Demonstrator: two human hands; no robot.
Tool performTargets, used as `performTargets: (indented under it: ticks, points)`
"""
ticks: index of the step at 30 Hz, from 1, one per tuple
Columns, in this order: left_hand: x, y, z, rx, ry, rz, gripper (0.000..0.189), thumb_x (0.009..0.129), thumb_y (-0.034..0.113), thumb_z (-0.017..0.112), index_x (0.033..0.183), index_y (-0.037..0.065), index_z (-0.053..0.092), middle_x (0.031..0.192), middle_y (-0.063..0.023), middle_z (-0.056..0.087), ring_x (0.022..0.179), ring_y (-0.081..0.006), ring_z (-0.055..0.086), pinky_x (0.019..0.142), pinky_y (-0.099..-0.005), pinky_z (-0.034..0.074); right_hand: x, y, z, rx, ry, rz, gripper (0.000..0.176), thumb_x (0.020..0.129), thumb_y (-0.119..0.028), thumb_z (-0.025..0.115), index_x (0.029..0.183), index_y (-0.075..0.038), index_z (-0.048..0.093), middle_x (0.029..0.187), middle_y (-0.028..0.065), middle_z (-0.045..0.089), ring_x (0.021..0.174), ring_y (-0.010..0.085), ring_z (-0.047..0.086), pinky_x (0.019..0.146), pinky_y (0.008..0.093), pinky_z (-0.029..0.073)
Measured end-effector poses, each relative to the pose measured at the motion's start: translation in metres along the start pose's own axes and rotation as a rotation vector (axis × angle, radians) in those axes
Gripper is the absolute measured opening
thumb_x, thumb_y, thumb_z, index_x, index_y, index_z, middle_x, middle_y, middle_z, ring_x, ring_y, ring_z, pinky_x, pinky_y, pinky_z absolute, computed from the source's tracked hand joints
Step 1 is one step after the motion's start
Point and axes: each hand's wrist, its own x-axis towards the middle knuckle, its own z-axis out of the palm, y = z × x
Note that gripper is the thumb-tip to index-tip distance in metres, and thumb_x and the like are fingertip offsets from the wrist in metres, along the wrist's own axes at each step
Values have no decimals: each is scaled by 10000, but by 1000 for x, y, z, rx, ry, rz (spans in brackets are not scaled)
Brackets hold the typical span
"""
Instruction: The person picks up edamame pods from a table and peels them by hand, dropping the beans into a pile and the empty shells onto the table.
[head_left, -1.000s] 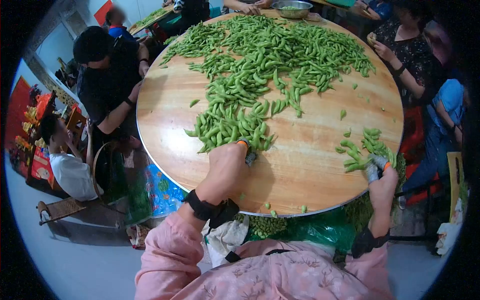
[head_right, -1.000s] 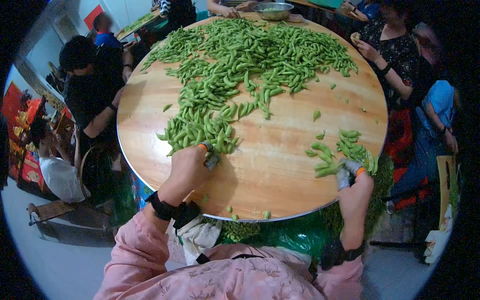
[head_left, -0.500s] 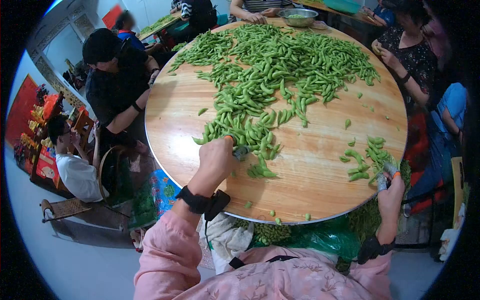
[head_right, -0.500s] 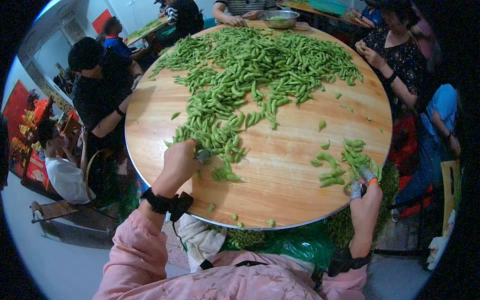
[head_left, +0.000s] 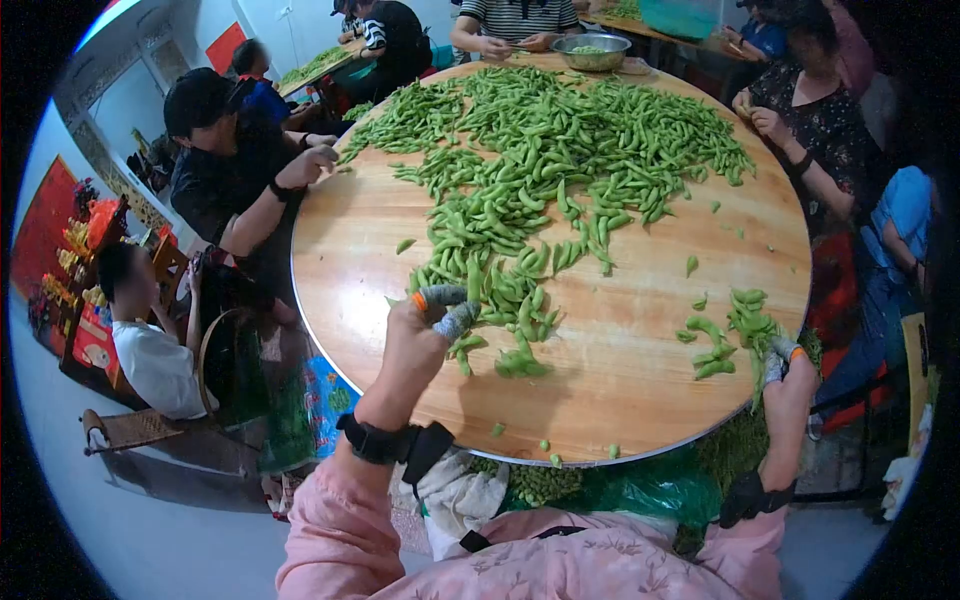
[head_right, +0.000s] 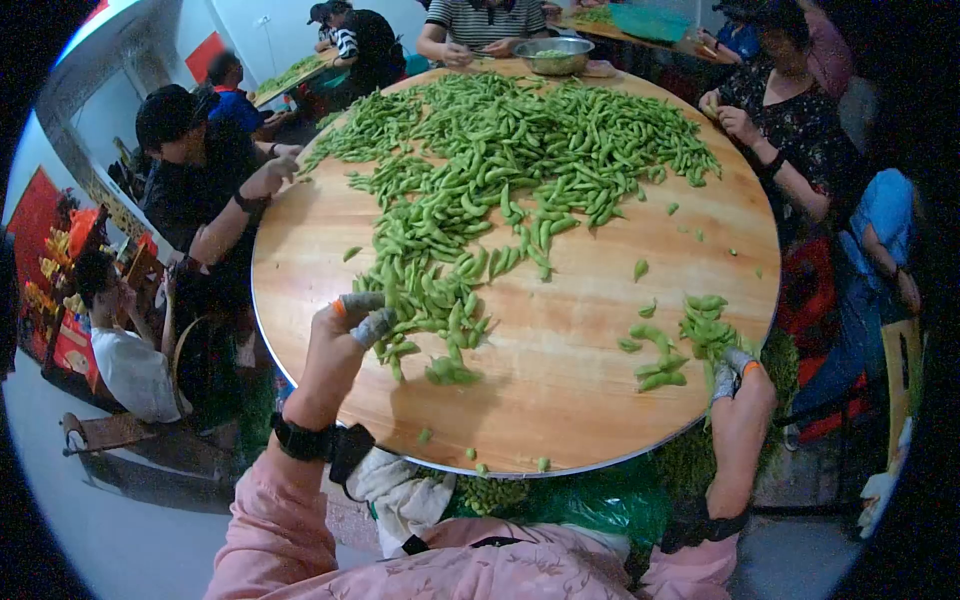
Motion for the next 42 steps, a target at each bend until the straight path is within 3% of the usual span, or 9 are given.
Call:
performTargets:
  ticks: [2, 7, 11, 18, 19, 22, 28, 41, 42]
  points:
    - [-12, 19, 9, -424, -64, -168, 126, 753, 101, 571, 860, 35, 571, 664, 20, 553, 479, -31, 411, 411, -164, 286, 4, -10, -3, -49, 51, -27, 193, 681, 26, 476, 865, 46, 533, 775, 193, 557, 747, 304, 548, 660, 335, 416]
    - [-39, 29, 30, -770, -286, -406, 150, 753, 153, 569, 866, 55, 554, 587, 53, 472, 431, -26, 334, 392, -160, 233, 6, -1, -3, 45, 21, -94, 202, 705, -7, 504, 900, 38, 534, 775, 146, 565, 696, 250, 546, 643, 303, 424]
    - [-57, 37, 47, -686, -456, -461, 192, 740, 171, 589, 878, 44, 546, 689, 18, 505, 527, -33, 392, 458, -161, 283, -25, -59, 3, 1063, -519, 155, 211, 736, -31, 530, 945, 0, 537, 795, 13, 561, 703, 80, 502, 621, 210, 412]
    - [-84, 34, 59, -805, -622, -529, 130, 818, 191, 498, 853, 66, 499, 674, 40, 480, 568, -36, 399, 498, -157, 306, -60, -103, 37, 1334, -999, 214, 144, 778, -88, 523, 889, -3, 552, 729, -11, 541, 634, 52, 480, 584, 175, 396]
    - [-84, 32, 56, -656, -649, -411, 123, 830, 155, 472, 883, 43, 478, 692, 14, 484, 595, -49, 424, 529, -167, 343, -63, -104, 38, 1328, -1035, 177, 130, 784, -95, 518, 866, -1, 555, 709, -13, 535, 621, 50, 477, 573, 174, 395]
    - [-91, 38, 61, -564, -550, -249, 109, 811, 115, 490, 880, 34, 467, 726, -5, 493, 623, -62, 445, 557, -188, 361, -66, -103, 34, 1403, -1074, 337, 104, 786, -97, 514, 819, -9, 558, 681, -16, 526, 601, 49, 469, 546, 176, 388]
    - [-95, 34, 65, -423, -495, -90, 119, 794, 37, 487, 906, 3, 462, 790, -11, 504, 683, -67, 471, 598, -193, 394, -70, -101, 36, 1420, -1056, 313, 86, 787, -91, 506, 799, -25, 561, 644, -23, 511, 573, 46, 457, 518, 174, 371]
    - [-91, 30, 64, -380, -480, -154, 153, 772, 77, 536, 895, 7, 478, 768, -16, 512, 654, -76, 468, 564, -202, 399, -69, -108, 51, 1269, -926, 189, 51, 766, -21, 513, 784, 5, 553, 675, -15, 531, 621, 57, 476, 562, 197, 391]
    - [-92, 38, 63, -50, -449, -23, 190, 733, 73, 574, 889, 9, 486, 737, -36, 520, 622, -105, 488, 541, -219, 409, -69, -108, 50, 1271, -901, 179, 51, 766, -21, 514, 784, 5, 554, 682, -13, 535, 632, 58, 482, 577, 198, 398]
